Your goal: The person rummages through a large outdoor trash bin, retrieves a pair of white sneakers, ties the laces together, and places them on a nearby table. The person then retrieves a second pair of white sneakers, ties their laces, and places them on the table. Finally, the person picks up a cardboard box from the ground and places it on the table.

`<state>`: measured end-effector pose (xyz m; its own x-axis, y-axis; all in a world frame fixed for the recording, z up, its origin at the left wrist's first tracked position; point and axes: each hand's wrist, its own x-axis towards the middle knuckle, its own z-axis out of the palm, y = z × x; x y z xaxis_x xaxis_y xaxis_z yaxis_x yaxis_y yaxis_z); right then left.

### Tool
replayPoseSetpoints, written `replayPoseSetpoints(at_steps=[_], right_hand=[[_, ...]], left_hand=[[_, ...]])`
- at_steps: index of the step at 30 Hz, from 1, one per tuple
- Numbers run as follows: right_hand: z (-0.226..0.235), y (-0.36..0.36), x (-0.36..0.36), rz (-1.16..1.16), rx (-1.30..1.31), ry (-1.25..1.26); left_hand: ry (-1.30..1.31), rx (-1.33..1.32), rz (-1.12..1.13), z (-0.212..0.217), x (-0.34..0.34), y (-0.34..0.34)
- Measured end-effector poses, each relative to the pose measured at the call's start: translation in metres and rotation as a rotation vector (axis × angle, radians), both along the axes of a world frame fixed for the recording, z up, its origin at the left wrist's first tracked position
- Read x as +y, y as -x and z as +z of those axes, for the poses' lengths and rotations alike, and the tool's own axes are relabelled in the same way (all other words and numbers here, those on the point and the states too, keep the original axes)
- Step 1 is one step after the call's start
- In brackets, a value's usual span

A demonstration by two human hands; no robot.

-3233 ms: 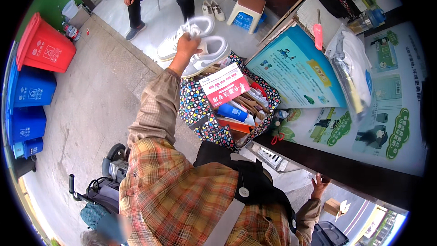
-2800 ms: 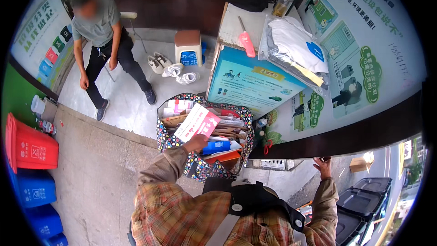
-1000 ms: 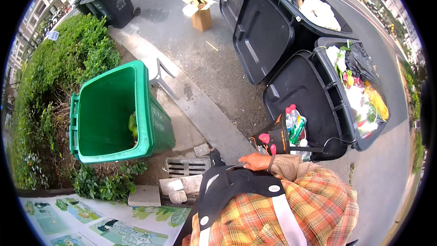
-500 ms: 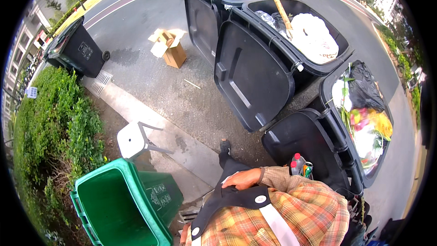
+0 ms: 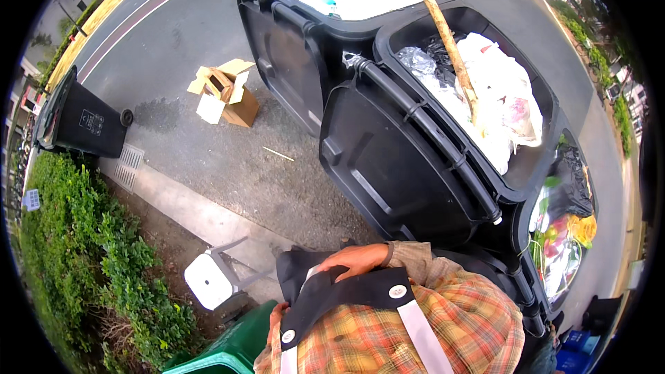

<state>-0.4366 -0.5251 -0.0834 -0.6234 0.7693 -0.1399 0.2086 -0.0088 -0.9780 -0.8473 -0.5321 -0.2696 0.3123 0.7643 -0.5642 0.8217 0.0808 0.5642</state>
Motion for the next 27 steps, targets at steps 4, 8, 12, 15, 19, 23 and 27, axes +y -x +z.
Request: replayPoseSetpoints(at_steps=[4,8,12,15,19,23,27], right_hand=[[0.001,-0.019,0.065,-0.248,0.026,0.271],[-0.038,-0.024,0.149,-0.533,0.150,0.385],[-0.066,-0.016,0.241,-0.892,0.305,0.707],[-0.091,-0.016,0.300,-1.034,0.192,0.738],[-0.143,-0.026,0.367,-0.982,0.072,0.783],[-0.259,-0.041,0.424,-0.847,-0.213,0.828],[-0.397,-0.060,0.466,-0.733,-0.566,0.632]], left_hand=[[0.135,-0.028,-0.047,0.016,0.114,-0.035],[0.019,0.020,-0.140,0.033,0.241,-0.083],[-0.117,-0.101,-0.281,0.005,0.391,-0.109],[-0.103,-0.114,-0.299,-0.024,0.460,-0.116],[-0.012,0.065,-0.376,-0.043,0.482,-0.123],[0.099,0.273,-0.418,-0.075,0.490,-0.143],[0.053,0.309,-0.304,-0.115,0.499,-0.159]])
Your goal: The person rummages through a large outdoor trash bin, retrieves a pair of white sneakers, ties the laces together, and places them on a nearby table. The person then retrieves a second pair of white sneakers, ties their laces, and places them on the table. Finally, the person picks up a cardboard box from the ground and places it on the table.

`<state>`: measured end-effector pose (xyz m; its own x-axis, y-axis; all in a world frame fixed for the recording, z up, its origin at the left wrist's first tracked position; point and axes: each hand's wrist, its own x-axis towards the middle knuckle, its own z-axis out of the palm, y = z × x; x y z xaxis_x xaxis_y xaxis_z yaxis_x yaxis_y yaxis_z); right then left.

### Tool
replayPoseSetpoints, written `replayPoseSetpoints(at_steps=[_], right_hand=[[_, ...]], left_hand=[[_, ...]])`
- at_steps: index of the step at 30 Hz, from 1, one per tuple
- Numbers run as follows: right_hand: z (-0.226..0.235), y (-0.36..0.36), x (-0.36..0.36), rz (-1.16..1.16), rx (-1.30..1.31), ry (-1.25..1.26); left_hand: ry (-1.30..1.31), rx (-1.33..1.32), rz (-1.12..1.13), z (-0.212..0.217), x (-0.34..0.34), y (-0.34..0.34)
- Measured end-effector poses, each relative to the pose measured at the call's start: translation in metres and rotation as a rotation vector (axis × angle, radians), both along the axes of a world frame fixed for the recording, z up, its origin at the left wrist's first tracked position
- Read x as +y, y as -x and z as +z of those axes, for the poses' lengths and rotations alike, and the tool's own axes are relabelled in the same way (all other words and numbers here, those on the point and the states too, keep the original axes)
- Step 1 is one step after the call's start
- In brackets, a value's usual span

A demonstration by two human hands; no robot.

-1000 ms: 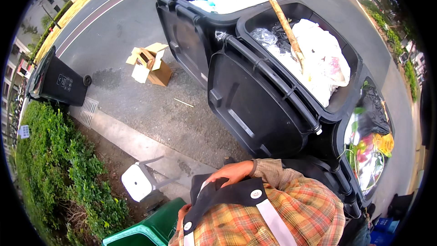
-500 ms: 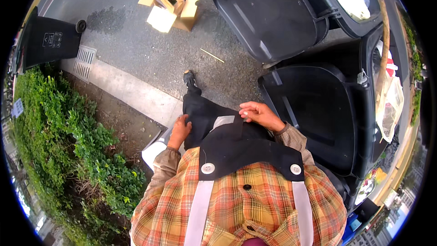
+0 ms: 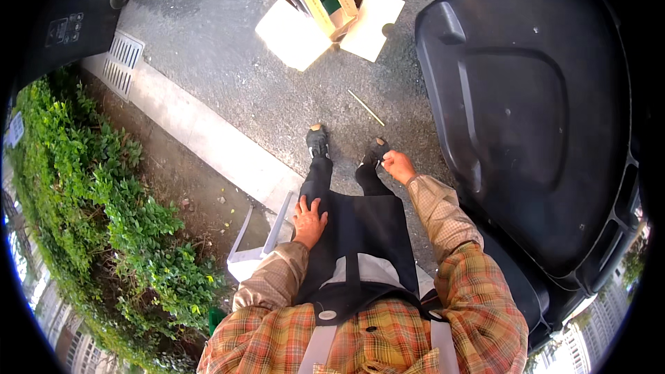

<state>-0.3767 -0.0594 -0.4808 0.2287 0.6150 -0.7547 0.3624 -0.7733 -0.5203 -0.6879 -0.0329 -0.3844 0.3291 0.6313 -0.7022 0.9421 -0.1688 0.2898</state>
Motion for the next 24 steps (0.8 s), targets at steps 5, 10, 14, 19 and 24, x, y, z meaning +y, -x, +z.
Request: replayPoseSetpoints(at_steps=[5,10,14,19,24], right_hand=[[-0.154,-0.004,0.018,0.084,-0.275,0.030],[-0.236,-0.003,0.053,0.134,-0.341,0.189],[-0.303,-0.002,0.059,0.034,-0.391,0.203],[-0.356,0.003,0.057,0.079,-0.497,0.158],[-0.374,0.007,0.068,0.337,-0.807,0.011]], left_hand=[[-0.004,0.105,-0.049,-0.006,0.019,-0.028],[-0.052,-0.010,0.058,-0.010,0.030,-0.024],[-0.006,-0.010,0.091,-0.012,0.046,-0.020],[0.053,-0.262,0.267,-0.063,0.099,-0.030],[0.625,-0.795,0.920,-0.100,0.201,-0.132]])
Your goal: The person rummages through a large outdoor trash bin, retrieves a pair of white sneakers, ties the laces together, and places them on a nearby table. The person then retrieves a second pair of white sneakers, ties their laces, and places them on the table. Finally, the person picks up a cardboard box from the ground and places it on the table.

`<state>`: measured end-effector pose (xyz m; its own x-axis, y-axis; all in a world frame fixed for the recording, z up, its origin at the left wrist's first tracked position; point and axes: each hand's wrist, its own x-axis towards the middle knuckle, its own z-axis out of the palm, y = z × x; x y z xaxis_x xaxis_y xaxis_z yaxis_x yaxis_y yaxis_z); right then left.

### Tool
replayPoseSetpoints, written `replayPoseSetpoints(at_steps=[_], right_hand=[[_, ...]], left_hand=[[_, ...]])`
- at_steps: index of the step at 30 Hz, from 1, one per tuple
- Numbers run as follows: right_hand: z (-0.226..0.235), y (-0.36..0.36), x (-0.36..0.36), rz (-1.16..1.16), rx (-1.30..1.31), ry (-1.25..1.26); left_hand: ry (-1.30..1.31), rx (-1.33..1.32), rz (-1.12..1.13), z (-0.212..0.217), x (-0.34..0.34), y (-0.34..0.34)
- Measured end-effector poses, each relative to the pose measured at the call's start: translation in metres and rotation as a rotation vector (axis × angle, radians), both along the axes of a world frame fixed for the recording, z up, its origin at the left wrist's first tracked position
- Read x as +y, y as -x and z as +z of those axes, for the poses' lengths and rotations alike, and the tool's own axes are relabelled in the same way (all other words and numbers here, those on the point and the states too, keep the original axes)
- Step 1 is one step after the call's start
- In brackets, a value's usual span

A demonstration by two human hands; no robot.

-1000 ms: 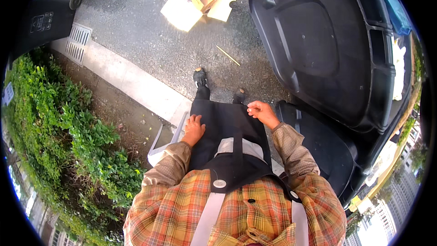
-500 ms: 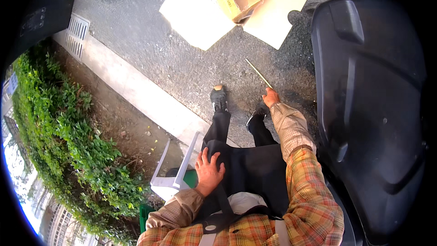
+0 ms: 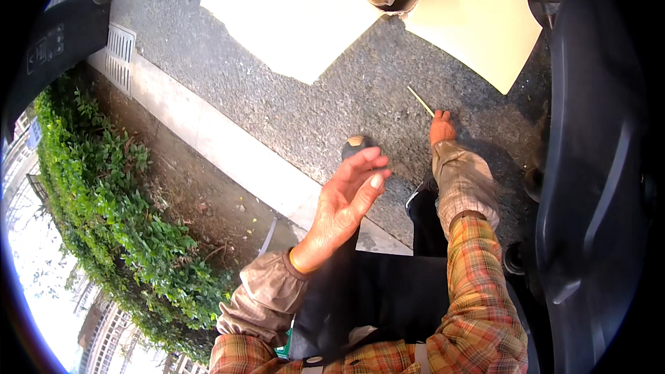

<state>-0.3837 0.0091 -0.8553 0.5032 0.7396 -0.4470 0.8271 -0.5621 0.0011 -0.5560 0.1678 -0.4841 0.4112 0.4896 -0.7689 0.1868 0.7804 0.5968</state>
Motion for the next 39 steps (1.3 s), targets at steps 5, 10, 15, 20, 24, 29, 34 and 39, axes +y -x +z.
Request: replayPoseSetpoints(at_steps=[5,10,15,20,24,29,34,39], right_hand=[[-0.029,-0.019,-0.008,0.212,-0.108,-0.025],[0.038,-0.014,0.000,0.040,0.192,0.015],[0.182,0.003,-0.017,-0.428,0.505,-0.005],[0.359,0.011,-0.041,-0.673,0.882,-0.476],[0.512,0.019,-0.042,-0.666,0.931,-0.726],[0.659,0.010,-0.038,-0.553,0.867,-0.834],[0.827,-0.031,-0.051,-0.264,0.472,-1.290],[0.962,-0.150,-0.059,-0.067,-0.600,-1.373]], left_hand=[[0.028,-0.275,0.043,-0.021,0.089,-0.099],[-0.073,-0.264,0.159,-0.022,0.115,-0.123],[-0.021,-0.197,0.400,-0.042,0.117,-0.132],[-0.012,-0.262,0.700,-0.070,0.104,-0.076],[-0.073,-0.120,0.540,-0.046,0.064,0.010],[0.048,0.122,0.087,0.055,0.021,0.100],[0.068,0.280,-0.210,0.133,0.000,0.163],[0.000,0.145,-0.466,0.181,-0.018,0.162]])
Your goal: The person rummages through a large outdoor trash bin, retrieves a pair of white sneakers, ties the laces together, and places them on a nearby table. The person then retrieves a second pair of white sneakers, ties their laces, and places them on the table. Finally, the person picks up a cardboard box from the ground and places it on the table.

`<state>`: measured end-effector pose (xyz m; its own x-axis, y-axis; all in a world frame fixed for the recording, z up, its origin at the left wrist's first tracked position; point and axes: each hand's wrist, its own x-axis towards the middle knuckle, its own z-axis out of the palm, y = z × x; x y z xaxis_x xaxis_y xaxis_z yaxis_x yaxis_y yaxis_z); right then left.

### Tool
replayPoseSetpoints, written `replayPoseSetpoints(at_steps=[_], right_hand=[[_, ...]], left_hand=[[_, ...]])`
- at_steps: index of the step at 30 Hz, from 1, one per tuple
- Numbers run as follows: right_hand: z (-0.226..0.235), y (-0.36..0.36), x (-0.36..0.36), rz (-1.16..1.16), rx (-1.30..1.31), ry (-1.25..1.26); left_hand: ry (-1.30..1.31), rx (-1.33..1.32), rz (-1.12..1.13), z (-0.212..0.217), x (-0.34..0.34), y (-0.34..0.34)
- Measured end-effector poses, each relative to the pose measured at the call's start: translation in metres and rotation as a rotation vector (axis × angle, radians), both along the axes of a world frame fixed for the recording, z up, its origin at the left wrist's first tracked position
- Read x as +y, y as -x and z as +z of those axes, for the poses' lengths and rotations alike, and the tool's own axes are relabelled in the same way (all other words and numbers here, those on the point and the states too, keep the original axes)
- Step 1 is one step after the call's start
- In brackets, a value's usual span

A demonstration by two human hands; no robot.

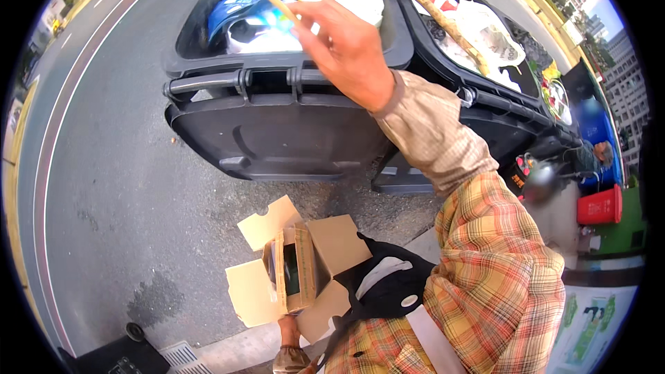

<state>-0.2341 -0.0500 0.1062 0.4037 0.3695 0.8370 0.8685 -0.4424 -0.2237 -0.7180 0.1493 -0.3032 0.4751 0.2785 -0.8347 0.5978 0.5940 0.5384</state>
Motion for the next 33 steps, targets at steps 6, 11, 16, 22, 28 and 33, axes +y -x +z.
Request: replayPoseSetpoints(at_steps=[6,11,16,22,28,33], right_hand=[[-0.019,0.114,-0.016,0.083,0.130,0.042],[-0.195,0.268,-0.093,0.062,1.005,0.142],[-0.225,0.323,-0.185,-0.283,1.075,0.057],[-0.174,0.349,-0.246,-0.395,0.730,-0.018],[-0.183,0.378,-0.336,-0.388,0.988,0.565],[-0.153,0.431,-0.384,-0.392,1.106,0.403]], left_hand=[[-0.363,-0.162,-0.511,-0.004,0.019,-0.040],[-0.028,-0.135,-0.548,0.054,-0.039,-0.109],[-0.025,-0.122,-0.753,0.057,-0.092,-0.130],[-0.135,-0.262,-1.064,0.071,-0.171,-0.156],[0.028,-0.125,-1.216,0.139,-0.262,-0.188],[0.060,-0.108,-1.350,0.151,-0.311,-0.204]])
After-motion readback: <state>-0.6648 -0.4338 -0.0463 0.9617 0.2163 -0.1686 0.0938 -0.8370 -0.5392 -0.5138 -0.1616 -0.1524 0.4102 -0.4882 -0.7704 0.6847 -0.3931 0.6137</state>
